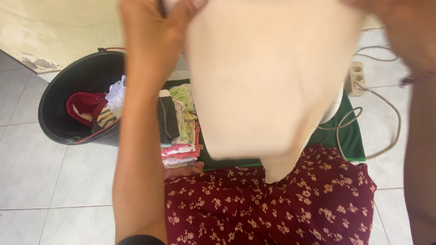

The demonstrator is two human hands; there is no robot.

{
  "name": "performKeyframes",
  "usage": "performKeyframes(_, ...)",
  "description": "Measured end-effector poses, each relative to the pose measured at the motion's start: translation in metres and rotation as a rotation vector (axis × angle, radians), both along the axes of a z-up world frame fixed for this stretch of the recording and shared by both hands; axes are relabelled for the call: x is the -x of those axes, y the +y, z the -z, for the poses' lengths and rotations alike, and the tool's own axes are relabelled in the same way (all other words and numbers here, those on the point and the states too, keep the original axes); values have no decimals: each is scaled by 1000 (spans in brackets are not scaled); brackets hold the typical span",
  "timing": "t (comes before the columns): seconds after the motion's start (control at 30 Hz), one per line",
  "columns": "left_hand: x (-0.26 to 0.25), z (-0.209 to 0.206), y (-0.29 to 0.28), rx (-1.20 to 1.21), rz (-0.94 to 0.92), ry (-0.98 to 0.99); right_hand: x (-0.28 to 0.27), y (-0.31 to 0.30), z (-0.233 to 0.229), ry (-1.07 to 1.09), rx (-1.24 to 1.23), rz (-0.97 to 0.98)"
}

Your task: The person irons several small clothing items one by one on a green mat, including a light green top, a white ribbed top, striped socks, and a beige garment. Each item is smoothed, ironed, folded, and stacked on a growing pile.

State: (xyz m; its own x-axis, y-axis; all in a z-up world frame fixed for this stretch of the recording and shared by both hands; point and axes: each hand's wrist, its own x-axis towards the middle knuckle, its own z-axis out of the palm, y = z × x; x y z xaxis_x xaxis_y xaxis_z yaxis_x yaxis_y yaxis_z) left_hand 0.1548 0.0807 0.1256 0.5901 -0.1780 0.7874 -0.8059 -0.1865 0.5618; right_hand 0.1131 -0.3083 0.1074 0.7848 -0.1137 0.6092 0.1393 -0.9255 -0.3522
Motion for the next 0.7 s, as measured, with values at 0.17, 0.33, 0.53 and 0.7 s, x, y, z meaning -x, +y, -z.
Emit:
performKeyframes(0.17, -92, 78, -37, -108, -167, -30, -81, 9, 64, 29, -401, -544)
performKeyframes(0.33, -144, 161, -61, -213, -389, 128, -139, 3, 139, 254, -522, -341)
performKeyframes(0.53, -150, 245, -77, -300, -420, 123, -145, 8, 225, 453, -632, -161)
performKeyframes(0.7, -151, 275, -80, -328, -425, 218, -141, 4, 263, 501, -702, -136)
